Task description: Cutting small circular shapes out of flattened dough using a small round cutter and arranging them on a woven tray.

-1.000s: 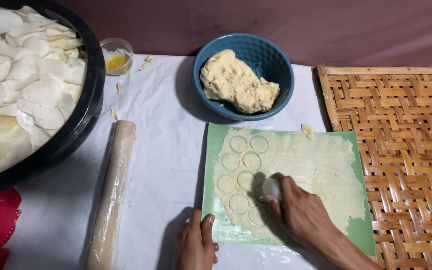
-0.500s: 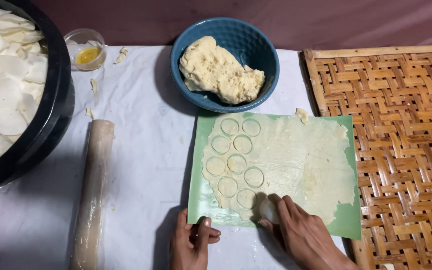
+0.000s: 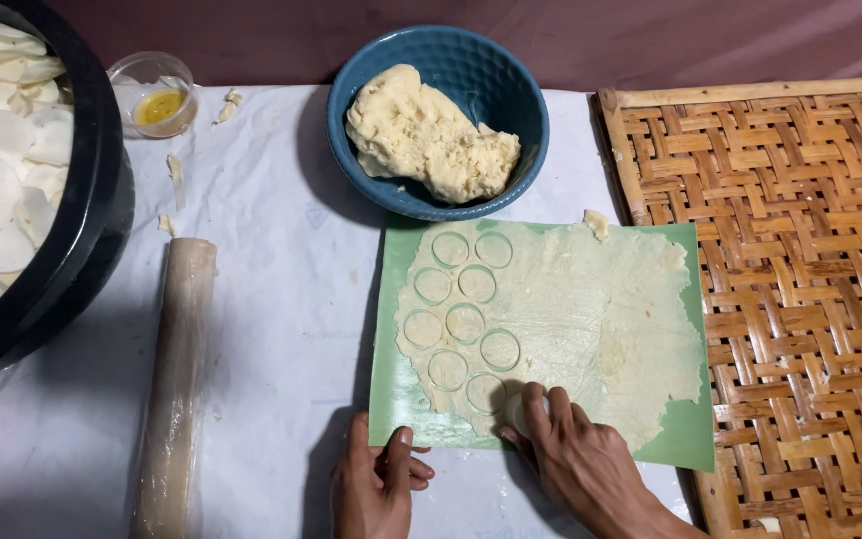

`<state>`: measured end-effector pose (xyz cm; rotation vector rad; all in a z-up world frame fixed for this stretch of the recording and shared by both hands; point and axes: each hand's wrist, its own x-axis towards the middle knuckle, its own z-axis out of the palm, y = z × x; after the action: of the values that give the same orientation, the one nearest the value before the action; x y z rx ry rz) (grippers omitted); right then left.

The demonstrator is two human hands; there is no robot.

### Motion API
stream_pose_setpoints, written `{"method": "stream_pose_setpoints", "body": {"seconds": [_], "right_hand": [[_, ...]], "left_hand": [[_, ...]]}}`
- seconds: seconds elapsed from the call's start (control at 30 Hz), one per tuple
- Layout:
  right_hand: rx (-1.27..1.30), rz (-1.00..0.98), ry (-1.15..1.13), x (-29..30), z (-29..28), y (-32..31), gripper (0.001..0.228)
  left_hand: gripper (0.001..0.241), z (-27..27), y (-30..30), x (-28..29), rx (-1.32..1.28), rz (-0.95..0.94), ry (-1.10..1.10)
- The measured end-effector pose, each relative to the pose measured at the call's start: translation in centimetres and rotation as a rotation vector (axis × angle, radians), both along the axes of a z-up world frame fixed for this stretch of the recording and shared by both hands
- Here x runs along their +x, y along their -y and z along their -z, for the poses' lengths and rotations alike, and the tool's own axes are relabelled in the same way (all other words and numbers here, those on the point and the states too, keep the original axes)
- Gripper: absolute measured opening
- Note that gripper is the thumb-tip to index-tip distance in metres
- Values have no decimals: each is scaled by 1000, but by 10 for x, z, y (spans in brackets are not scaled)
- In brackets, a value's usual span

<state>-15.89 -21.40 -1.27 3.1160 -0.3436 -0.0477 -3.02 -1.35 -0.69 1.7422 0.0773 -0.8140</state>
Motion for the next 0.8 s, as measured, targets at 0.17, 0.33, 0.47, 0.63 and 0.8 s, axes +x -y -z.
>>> {"method": "stream_pose_setpoints", "body": {"seconds": [0.17, 0.33, 0.47, 0.63, 0.8], "right_hand": [[27, 70, -58, 6, -6, -6, 60], [127, 42, -37, 10, -30, 5, 64], [267, 294, -145, 27, -64, 22, 60], [183, 128, 39, 27, -39, 39, 56], [149, 132, -177, 39, -42, 35, 62]], "left_hand": [[24, -4, 0, 1, 30, 27, 11], [25, -6, 0, 2, 41, 30, -8], [27, -3, -1, 2, 31, 30, -27], [29, 4, -2, 3, 27, 32, -32], [29, 3, -3, 1, 15, 29, -5]]}}
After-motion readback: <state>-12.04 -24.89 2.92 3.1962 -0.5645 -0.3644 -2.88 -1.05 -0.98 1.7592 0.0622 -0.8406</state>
